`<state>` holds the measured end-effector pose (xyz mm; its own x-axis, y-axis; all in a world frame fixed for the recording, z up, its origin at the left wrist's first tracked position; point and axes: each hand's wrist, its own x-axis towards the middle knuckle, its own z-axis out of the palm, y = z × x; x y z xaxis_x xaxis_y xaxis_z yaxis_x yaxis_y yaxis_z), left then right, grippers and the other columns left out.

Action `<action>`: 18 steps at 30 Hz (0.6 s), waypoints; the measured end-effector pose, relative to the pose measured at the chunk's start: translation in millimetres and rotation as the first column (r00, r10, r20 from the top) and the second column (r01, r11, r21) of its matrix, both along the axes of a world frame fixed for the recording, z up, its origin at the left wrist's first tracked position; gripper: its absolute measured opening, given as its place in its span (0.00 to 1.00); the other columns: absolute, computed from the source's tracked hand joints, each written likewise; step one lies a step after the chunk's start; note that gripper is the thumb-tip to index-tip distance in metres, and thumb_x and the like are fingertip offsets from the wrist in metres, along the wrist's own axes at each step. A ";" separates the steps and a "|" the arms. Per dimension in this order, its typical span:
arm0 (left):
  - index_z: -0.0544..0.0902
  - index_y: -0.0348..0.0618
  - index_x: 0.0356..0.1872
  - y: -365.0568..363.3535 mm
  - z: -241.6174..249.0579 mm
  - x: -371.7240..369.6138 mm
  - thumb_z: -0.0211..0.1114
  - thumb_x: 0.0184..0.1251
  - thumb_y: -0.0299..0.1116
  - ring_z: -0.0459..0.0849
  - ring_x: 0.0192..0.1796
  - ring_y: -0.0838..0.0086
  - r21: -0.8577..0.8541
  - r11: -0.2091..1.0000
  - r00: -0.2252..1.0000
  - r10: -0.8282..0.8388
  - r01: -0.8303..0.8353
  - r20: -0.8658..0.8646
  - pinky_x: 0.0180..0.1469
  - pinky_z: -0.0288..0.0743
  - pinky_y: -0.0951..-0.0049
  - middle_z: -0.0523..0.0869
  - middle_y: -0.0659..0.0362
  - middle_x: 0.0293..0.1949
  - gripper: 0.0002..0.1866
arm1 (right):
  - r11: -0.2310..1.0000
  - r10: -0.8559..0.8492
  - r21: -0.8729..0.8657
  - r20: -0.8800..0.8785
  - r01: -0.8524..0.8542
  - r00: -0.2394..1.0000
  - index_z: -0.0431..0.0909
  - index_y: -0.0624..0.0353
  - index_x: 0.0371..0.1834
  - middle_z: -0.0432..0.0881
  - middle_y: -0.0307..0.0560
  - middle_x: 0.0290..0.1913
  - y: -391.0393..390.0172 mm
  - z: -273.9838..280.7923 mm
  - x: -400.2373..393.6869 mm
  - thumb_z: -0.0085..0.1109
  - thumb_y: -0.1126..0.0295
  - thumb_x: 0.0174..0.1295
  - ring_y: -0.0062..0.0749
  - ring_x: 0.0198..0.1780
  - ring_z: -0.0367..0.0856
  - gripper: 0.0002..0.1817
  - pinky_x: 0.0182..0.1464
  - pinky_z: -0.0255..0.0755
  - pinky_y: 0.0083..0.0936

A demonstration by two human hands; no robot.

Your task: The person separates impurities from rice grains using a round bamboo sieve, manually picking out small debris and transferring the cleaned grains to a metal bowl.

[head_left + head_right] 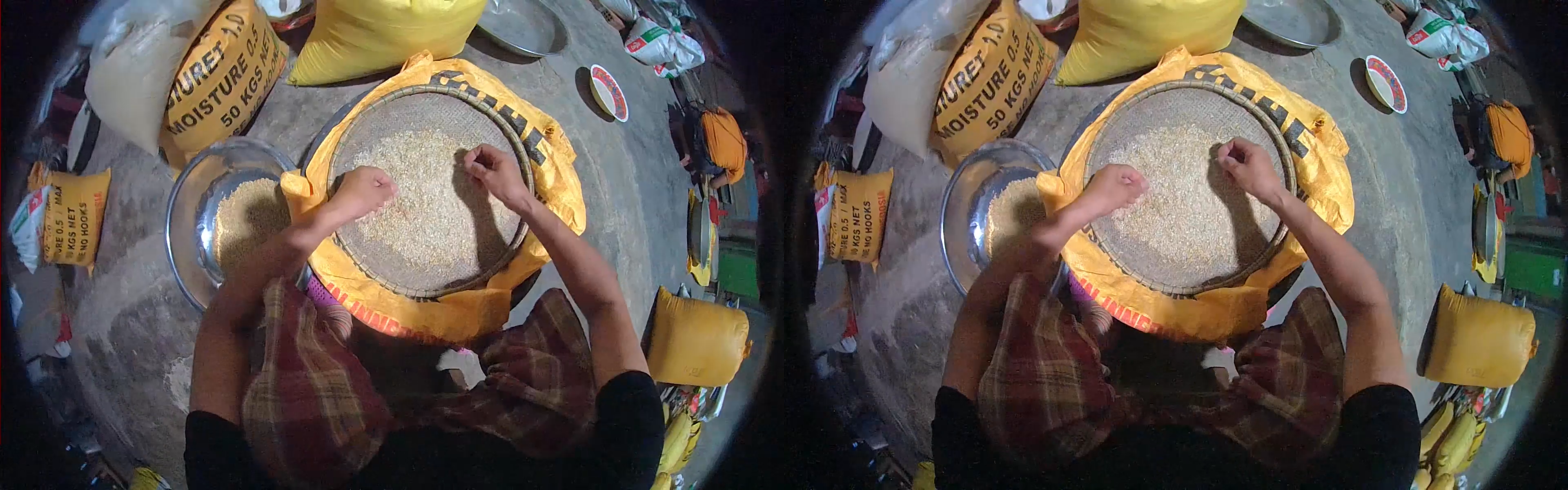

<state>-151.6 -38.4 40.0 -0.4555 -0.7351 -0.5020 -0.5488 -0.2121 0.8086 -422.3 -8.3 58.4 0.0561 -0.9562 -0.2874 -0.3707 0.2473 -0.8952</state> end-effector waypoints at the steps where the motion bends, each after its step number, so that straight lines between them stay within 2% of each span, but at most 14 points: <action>1: 0.80 0.39 0.31 -4.6 11.0 -0.4 0.64 0.55 0.33 0.75 0.23 0.81 0.015 1.000 1.000 -0.020 0.020 -0.011 0.24 0.70 0.81 0.79 0.62 0.23 0.08 | 0.992 -0.011 -0.123 -0.166 -0.010 0.986 0.74 0.62 0.30 0.76 0.39 0.24 -6.5 -7.2 -9.1 0.57 0.73 0.55 0.20 0.28 0.74 0.04 0.32 0.70 0.21; 2: 0.79 0.39 0.30 -9.3 21.2 -1.6 0.64 0.55 0.33 0.73 0.21 0.82 0.029 0.999 0.999 -0.040 0.040 -0.020 0.22 0.68 0.81 0.78 0.62 0.22 0.08 | 0.991 -0.027 -0.136 -0.156 0.006 0.987 0.74 0.62 0.30 0.76 0.39 0.24 -6.9 -14.4 -17.0 0.57 0.73 0.55 0.20 0.28 0.74 0.04 0.32 0.70 0.21; 5: 0.79 0.38 0.29 -29.3 42.5 -10.0 0.64 0.56 0.32 0.71 0.18 0.83 0.061 0.986 0.988 -0.152 0.154 -0.032 0.19 0.65 0.82 0.77 0.63 0.21 0.08 | 0.967 -0.019 -0.230 -0.491 -0.109 0.871 0.78 0.60 0.28 0.79 0.43 0.25 -8.1 -19.8 -24.2 0.62 0.71 0.50 0.26 0.28 0.76 0.06 0.34 0.69 0.23; 6: 0.79 0.38 0.29 -35.6 47.3 -15.3 0.64 0.56 0.32 0.71 0.18 0.83 0.055 0.984 0.986 -0.168 0.169 -0.018 0.19 0.65 0.82 0.77 0.63 0.21 0.08 | 0.967 -0.036 -0.239 -0.479 -0.091 0.877 0.78 0.60 0.28 0.79 0.43 0.25 -5.8 -24.0 -26.0 0.62 0.71 0.50 0.26 0.28 0.76 0.06 0.34 0.69 0.23; 8: 0.79 0.38 0.29 -46.7 54.4 -31.4 0.64 0.56 0.32 0.72 0.19 0.83 0.075 0.973 0.972 -0.223 0.217 0.076 0.20 0.66 0.82 0.77 0.64 0.19 0.07 | 0.985 -0.137 -0.132 -0.228 0.108 0.964 0.77 0.61 0.27 0.79 0.43 0.25 -1.2 -32.3 -29.5 0.62 0.70 0.50 0.24 0.27 0.74 0.07 0.33 0.69 0.23; 9: 0.79 0.38 0.29 -51.1 53.6 -41.0 0.64 0.56 0.32 0.72 0.19 0.83 0.071 0.970 0.967 -0.237 0.231 0.088 0.20 0.66 0.82 0.77 0.64 0.19 0.07 | 0.974 -0.176 -0.167 -0.136 0.153 0.975 0.77 0.61 0.25 0.77 0.40 0.23 0.8 -37.7 -33.3 0.63 0.70 0.51 0.20 0.25 0.72 0.07 0.31 0.67 0.21; 10: 0.79 0.38 0.28 -54.8 49.3 -52.5 0.64 0.55 0.32 0.73 0.19 0.82 0.038 0.971 0.966 -0.238 0.235 0.105 0.22 0.68 0.81 0.77 0.63 0.19 0.07 | 0.970 -0.193 -0.171 -0.126 0.171 0.973 0.77 0.61 0.25 0.77 0.40 0.23 3.3 -36.4 -35.4 0.63 0.70 0.51 0.20 0.25 0.72 0.07 0.31 0.67 0.21; 12: 0.80 0.39 0.27 -56.2 41.3 -74.6 0.65 0.54 0.32 0.74 0.20 0.82 -0.001 0.966 0.958 -0.258 0.260 0.125 0.23 0.69 0.80 0.78 0.62 0.19 0.07 | 0.964 -0.265 0.021 0.008 0.265 0.964 0.75 0.61 0.22 0.75 0.37 0.20 10.9 -28.7 -40.3 0.63 0.67 0.52 0.17 0.24 0.68 0.10 0.30 0.65 0.19; 14: 0.81 0.40 0.24 -52.5 33.0 -96.3 0.66 0.50 0.31 0.77 0.23 0.80 -0.285 0.913 0.954 -0.252 0.290 0.164 0.28 0.73 0.77 0.81 0.61 0.21 0.05 | 0.958 -0.282 0.033 -0.051 0.284 0.958 0.74 0.59 0.20 0.72 0.34 0.19 17.9 -16.9 -43.0 0.63 0.64 0.52 0.17 0.24 0.67 0.12 0.28 0.65 0.18; 15: 0.83 0.42 0.22 -50.0 25.8 -105.8 0.65 0.46 0.35 0.83 0.31 0.64 -0.358 0.895 0.963 -0.231 0.266 0.138 0.38 0.75 0.68 0.84 0.52 0.26 0.07 | 0.959 -0.268 0.067 -0.119 0.277 0.956 0.74 0.60 0.20 0.72 0.35 0.19 20.1 -6.6 -42.1 0.63 0.63 0.52 0.17 0.24 0.67 0.13 0.29 0.65 0.19; 16: 0.83 0.42 0.22 -49.4 18.7 -114.5 0.65 0.46 0.35 0.83 0.31 0.64 -0.356 0.893 0.961 -0.242 0.274 0.131 0.38 0.75 0.68 0.84 0.52 0.26 0.07 | 0.958 -0.245 0.105 -0.187 0.267 0.951 0.74 0.61 0.20 0.72 0.36 0.18 21.3 -1.7 -41.0 0.63 0.63 0.52 0.18 0.24 0.67 0.14 0.29 0.65 0.20; 17: 0.83 0.42 0.22 -47.9 11.4 -122.2 0.67 0.46 0.36 0.83 0.31 0.63 -0.405 0.866 0.955 -0.238 0.292 0.178 0.38 0.75 0.68 0.84 0.51 0.25 0.08 | 0.961 -0.261 0.018 -0.276 0.276 0.925 0.74 0.62 0.21 0.74 0.41 0.19 19.8 -4.5 -40.7 0.63 0.63 0.52 0.23 0.23 0.70 0.14 0.30 0.67 0.23; 18: 0.83 0.41 0.22 -45.3 8.5 -128.1 0.68 0.45 0.36 0.83 0.32 0.63 -0.451 0.837 0.947 -0.229 0.310 0.226 0.38 0.75 0.68 0.83 0.51 0.25 0.09 | 0.960 -0.263 0.022 -0.282 0.280 0.923 0.74 0.62 0.21 0.74 0.41 0.19 17.8 -11.0 -41.4 0.63 0.63 0.52 0.23 0.23 0.70 0.14 0.30 0.67 0.23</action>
<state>-279.7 -83.7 48.5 -0.6160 -0.7605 -0.2053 -0.6552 0.3500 0.6695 -463.7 9.5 47.3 -0.2924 -0.9037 -0.3129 -0.5093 0.4241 -0.7488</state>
